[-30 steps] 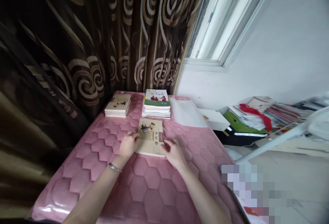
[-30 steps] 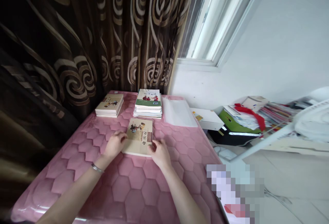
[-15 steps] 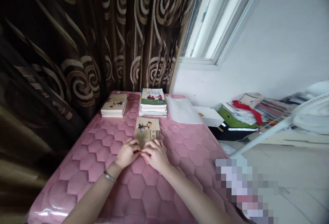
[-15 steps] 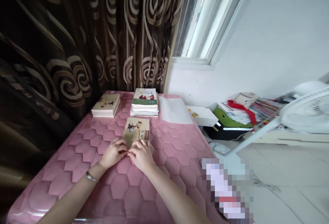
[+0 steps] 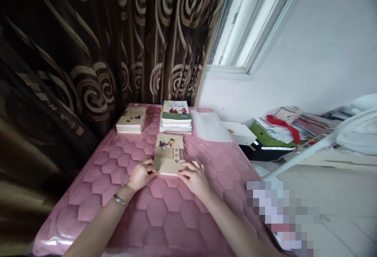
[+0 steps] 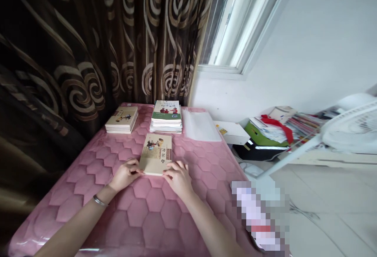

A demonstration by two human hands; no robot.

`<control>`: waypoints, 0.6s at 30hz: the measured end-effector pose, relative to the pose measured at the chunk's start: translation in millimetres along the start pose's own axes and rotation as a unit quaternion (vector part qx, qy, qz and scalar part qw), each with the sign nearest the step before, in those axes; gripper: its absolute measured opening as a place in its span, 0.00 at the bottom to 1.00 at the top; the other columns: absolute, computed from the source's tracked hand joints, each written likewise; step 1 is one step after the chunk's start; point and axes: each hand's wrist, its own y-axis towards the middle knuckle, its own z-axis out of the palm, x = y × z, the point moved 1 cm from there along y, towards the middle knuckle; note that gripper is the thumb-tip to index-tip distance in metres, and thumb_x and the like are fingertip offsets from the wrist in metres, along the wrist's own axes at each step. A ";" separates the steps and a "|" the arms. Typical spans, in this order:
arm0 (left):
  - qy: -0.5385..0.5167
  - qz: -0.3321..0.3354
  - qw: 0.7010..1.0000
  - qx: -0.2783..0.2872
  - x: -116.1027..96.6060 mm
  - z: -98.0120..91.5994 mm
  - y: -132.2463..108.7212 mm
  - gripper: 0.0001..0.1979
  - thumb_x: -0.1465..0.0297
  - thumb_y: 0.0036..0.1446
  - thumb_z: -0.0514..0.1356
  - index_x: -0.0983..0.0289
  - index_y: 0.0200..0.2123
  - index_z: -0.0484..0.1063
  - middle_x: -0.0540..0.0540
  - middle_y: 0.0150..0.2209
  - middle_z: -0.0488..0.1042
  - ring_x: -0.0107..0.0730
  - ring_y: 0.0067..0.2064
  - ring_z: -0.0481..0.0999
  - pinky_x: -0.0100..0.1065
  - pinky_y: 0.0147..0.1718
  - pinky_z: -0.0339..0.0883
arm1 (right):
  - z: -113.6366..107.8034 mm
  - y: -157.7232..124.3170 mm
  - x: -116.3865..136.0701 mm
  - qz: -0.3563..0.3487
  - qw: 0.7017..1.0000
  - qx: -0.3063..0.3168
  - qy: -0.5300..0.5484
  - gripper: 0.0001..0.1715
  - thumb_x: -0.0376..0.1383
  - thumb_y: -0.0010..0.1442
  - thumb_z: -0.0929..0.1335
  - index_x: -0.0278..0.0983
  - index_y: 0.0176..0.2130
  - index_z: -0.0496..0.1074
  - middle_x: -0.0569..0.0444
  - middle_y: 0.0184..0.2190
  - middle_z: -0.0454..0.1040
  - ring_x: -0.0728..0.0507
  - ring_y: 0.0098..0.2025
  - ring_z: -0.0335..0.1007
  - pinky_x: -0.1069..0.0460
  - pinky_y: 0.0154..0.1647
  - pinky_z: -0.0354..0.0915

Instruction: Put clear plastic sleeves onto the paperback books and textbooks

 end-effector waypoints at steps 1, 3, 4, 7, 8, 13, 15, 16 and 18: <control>-0.004 -0.001 1.000 0.000 1.4 -1.0 -1.5 0.08 0.71 0.54 0.61 0.60 0.25 0.77 0.53 0.30 0.71 0.30 0.34 0.71 0.30 0.34 0.64 | -2.8 -3.0 -4.1 0.008 1.000 -0.001 -0.004 0.03 0.38 0.56 0.72 0.46 0.30 0.78 0.56 0.40 0.76 0.43 0.44 0.64 0.47 0.41 0.52; -0.010 -0.005 1.000 -0.001 3.6 -1.6 -4.0 0.08 0.71 0.55 0.61 0.59 0.25 0.77 0.52 0.29 0.71 0.30 0.33 0.71 0.30 0.35 0.64 | -6.4 -8.1 -10.7 0.021 1.000 -0.002 -0.004 0.04 0.38 0.57 0.71 0.46 0.30 0.79 0.54 0.40 0.76 0.43 0.43 0.65 0.48 0.41 0.53; -0.013 -0.008 1.000 -0.001 4.5 -1.3 -5.0 0.08 0.70 0.56 0.61 0.59 0.25 0.78 0.52 0.29 0.72 0.29 0.33 0.71 0.29 0.35 0.64 | -7.0 -10.1 -13.2 0.025 1.000 0.000 0.001 0.05 0.38 0.57 0.71 0.46 0.31 0.79 0.54 0.40 0.76 0.43 0.43 0.66 0.48 0.41 0.53; -0.032 -0.012 0.999 -0.013 5.8 0.7 -6.7 0.11 0.68 0.57 0.59 0.60 0.25 0.77 0.52 0.28 0.72 0.28 0.31 0.71 0.29 0.34 0.65 | -4.6 -13.8 -18.4 0.029 0.999 0.004 0.035 0.07 0.36 0.59 0.69 0.45 0.32 0.79 0.54 0.39 0.75 0.44 0.42 0.69 0.48 0.43 0.56; -0.042 -0.010 0.999 -0.020 5.9 1.3 -7.0 0.11 0.68 0.58 0.59 0.60 0.24 0.77 0.52 0.27 0.72 0.28 0.31 0.71 0.29 0.33 0.65 | -2.9 -14.3 -19.6 0.028 0.998 0.002 0.048 0.08 0.35 0.60 0.68 0.45 0.32 0.79 0.54 0.38 0.75 0.45 0.41 0.69 0.48 0.44 0.57; -0.084 -0.001 0.995 -0.044 5.0 2.5 -7.1 0.12 0.70 0.57 0.59 0.62 0.23 0.76 0.52 0.26 0.72 0.27 0.29 0.71 0.28 0.31 0.64 | 2.9 -14.2 -23.5 0.023 0.993 -0.016 0.113 0.12 0.36 0.62 0.66 0.44 0.32 0.79 0.53 0.37 0.74 0.45 0.40 0.70 0.48 0.45 0.61; -0.100 -0.017 0.994 -0.040 4.2 1.8 -7.1 0.12 0.69 0.57 0.59 0.63 0.22 0.76 0.51 0.25 0.71 0.26 0.29 0.70 0.28 0.31 0.64 | 2.0 -13.6 -24.1 0.023 0.989 -0.017 0.146 0.12 0.37 0.61 0.66 0.43 0.32 0.79 0.52 0.37 0.74 0.45 0.40 0.70 0.48 0.44 0.64; -0.113 -0.030 0.992 -0.037 3.8 1.1 -7.2 0.13 0.68 0.57 0.60 0.63 0.22 0.76 0.51 0.25 0.71 0.26 0.28 0.70 0.28 0.31 0.64 | 0.8 -13.4 -24.2 0.024 0.986 -0.016 0.164 0.11 0.38 0.61 0.66 0.43 0.32 0.79 0.51 0.37 0.73 0.45 0.40 0.70 0.49 0.44 0.65; -0.144 -0.059 0.987 -0.023 3.4 -0.8 -7.5 0.11 0.66 0.55 0.61 0.63 0.23 0.77 0.52 0.26 0.70 0.27 0.29 0.71 0.29 0.32 0.65 | -2.1 -12.8 -24.8 0.028 0.979 -0.006 0.203 0.10 0.38 0.60 0.67 0.43 0.34 0.79 0.50 0.38 0.73 0.44 0.41 0.70 0.49 0.43 0.66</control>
